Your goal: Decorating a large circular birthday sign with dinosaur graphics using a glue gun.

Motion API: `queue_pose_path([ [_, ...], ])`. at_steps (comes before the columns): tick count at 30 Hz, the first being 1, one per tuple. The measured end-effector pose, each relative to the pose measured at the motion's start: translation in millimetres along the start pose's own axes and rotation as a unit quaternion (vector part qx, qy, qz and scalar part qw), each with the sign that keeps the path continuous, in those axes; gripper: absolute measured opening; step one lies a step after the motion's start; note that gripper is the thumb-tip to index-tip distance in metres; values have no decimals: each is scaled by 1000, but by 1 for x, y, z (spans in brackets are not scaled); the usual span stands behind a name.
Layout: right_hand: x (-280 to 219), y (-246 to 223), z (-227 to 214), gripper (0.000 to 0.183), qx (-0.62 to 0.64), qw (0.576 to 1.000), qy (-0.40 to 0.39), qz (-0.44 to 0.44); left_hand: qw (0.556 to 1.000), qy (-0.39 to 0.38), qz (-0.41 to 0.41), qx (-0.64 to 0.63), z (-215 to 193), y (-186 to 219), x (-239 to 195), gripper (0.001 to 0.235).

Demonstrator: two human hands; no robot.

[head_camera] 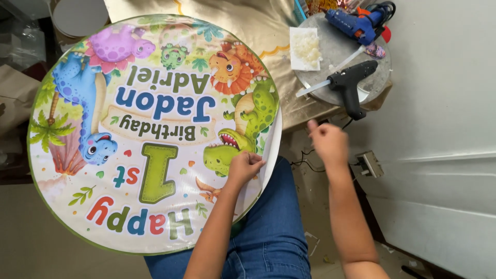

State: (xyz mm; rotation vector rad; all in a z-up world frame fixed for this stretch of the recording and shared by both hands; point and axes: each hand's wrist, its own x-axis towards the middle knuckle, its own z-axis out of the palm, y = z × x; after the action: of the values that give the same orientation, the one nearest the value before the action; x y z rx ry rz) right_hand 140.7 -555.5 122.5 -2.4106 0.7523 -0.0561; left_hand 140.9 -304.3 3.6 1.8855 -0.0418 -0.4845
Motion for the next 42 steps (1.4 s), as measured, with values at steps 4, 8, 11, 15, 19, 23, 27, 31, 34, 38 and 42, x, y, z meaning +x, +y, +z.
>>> queue_pose_path([
  [4, 13, -11, -48, 38, -133, 945, 269, -134, 998, -6, 40, -48, 5, -23, 8, 22],
  [8, 99, 11, -37, 65, -224, 954, 197, -20, 998, -9, 9, -56, 0, -11, 5, 24],
  [11, 137, 31, -16, 86, -314, 941, 127, -6, 996, -13, -23, -84, -2, -9, 0, 24],
  [15, 149, 47, -2, 74, -309, 943, 117, 26, 997, -19, 0, -78, -2, -7, 3, 24],
  [19, 134, 46, -11, 67, -269, 949, 164, -2, 996, -32, -10, -87, 0, -19, 7, 25],
  [23, 104, 45, -33, 60, -210, 958, 188, -50, 993, -29, 10, -111, 0, -22, 11, 25],
  [27, 79, 84, -30, 36, -92, 922, 328, -183, 993, -54, -11, -106, -3, -21, 12, 25],
  [31, -19, 49, -38, 41, 387, 898, 187, -96, 993, -63, -27, -92, -5, -14, 12, 24],
  [34, -64, 70, -2, 46, 488, 864, 100, -76, 991, -80, -21, -108, -5, -19, 12, 22],
  [38, -82, 78, 52, 49, 527, 849, 21, -25, 990, -88, -1, -110, -5, -23, 16, 21],
  [42, -64, 78, 92, 36, 514, 857, -32, -14, 988, -86, -2, -129, -6, -26, 11, 23],
])
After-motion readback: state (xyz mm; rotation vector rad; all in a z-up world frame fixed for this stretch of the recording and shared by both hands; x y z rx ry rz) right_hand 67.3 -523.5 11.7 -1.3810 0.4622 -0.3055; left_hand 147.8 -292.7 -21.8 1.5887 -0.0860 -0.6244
